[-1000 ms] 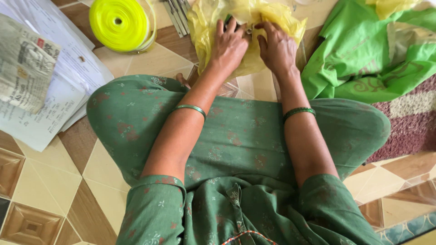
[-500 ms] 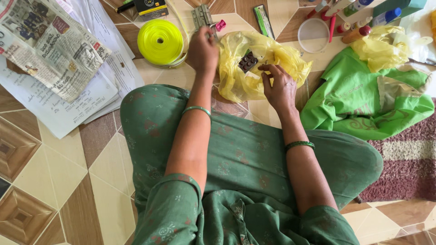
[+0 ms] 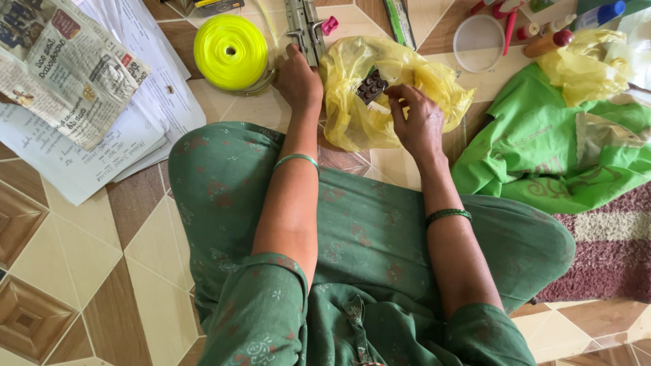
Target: The person sits on the floor and packs various small items, including blister packs, a stapler, and small bottles, into a yellow plastic bag. The person then places the filled yellow bag into a green cloth bag.
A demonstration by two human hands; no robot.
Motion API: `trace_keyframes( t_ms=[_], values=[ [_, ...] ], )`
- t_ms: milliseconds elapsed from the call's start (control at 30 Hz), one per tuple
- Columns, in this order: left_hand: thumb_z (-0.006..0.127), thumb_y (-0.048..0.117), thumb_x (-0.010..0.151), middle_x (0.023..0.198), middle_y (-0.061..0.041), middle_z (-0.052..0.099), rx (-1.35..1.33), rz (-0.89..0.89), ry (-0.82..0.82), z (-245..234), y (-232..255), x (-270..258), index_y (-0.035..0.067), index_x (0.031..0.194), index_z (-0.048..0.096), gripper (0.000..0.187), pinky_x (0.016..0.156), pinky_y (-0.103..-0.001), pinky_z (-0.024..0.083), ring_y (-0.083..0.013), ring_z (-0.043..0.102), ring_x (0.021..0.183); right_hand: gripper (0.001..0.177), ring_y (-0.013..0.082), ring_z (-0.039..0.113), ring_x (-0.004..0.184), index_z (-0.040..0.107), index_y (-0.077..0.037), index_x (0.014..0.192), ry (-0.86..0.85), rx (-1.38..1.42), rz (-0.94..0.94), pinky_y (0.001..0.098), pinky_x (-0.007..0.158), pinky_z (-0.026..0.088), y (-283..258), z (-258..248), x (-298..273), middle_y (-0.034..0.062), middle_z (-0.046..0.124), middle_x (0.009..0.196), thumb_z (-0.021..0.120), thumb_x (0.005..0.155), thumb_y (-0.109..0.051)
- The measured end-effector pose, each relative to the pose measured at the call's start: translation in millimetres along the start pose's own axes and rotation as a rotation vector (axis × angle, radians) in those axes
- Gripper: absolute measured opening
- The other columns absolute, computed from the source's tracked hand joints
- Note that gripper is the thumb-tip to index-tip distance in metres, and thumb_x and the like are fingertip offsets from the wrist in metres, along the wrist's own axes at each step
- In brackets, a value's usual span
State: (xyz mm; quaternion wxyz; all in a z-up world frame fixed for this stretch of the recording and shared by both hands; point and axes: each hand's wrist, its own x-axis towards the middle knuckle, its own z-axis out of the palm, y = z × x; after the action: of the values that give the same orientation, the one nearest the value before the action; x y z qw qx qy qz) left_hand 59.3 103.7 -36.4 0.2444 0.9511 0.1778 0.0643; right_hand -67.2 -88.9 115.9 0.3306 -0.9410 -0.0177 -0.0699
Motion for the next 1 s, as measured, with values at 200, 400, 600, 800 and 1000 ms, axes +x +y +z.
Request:
trace_keyframes(
  t_ms=[200,400,600,800,1000],
  values=[
    [0.079,0.022,0.083,0.083,-0.006,0.075,-0.620,-0.268,-0.138,-6.3,0.9,25.0,0.012,0.115,0.073,0.035,0.061,-0.035,0.053,-0.0157,0.066,0.064,0.014,0.0211,0.076,0.088,0.073,-0.005,0.111,0.033,0.090,0.087,0.0329,0.076,0.058,14.4,-3.1,3.0,0.0087,0.078,0.104,0.065,0.100,-0.009],
    [0.072,0.011,0.088,0.076,-0.004,0.072,-1.420,-0.280,-0.621,-63.4,38.8,19.5,0.007,0.128,0.068,0.040,0.044,-0.023,0.047,-0.0085,0.060,0.053,0.020,0.0166,0.075,0.098,0.069,-0.003,0.120,0.032,0.461,0.116,0.0296,0.082,0.058,15.9,0.4,2.6,0.0086,0.077,0.108,0.061,0.106,-0.015],
    [0.073,0.012,0.090,0.085,-0.001,0.077,-1.025,0.219,-0.757,-108.6,88.1,-53.5,0.015,0.127,0.071,0.036,0.058,-0.022,0.056,-0.0078,0.068,0.066,0.044,0.0130,0.072,0.093,0.052,-0.008,0.148,-0.040,1.007,0.346,0.0242,0.078,0.055,3.6,-18.9,-28.6,0.0049,0.075,0.113,0.051,0.108,-0.029],
    [0.074,0.009,0.086,0.092,-0.006,0.077,-0.803,0.509,-0.686,-138.7,73.8,-121.8,0.011,0.126,0.068,0.040,0.070,-0.030,0.060,-0.0141,0.074,0.076,0.056,0.0112,0.067,0.095,0.036,-0.009,0.151,-0.003,0.972,0.164,0.0249,0.079,0.055,-3.1,-15.0,-40.0,0.0066,0.070,0.112,0.063,0.103,-0.014],
    [0.079,0.016,0.089,0.095,-0.004,0.076,-0.818,0.387,-0.679,-116.1,56.7,-121.4,0.010,0.125,0.064,0.039,0.072,-0.030,0.058,-0.0115,0.073,0.080,0.044,0.0115,0.069,0.094,0.045,-0.001,0.148,-0.060,0.885,0.194,0.0237,0.079,0.054,-1.4,-29.1,-52.4,0.0069,0.071,0.114,0.055,0.108,-0.015]
  ],
)
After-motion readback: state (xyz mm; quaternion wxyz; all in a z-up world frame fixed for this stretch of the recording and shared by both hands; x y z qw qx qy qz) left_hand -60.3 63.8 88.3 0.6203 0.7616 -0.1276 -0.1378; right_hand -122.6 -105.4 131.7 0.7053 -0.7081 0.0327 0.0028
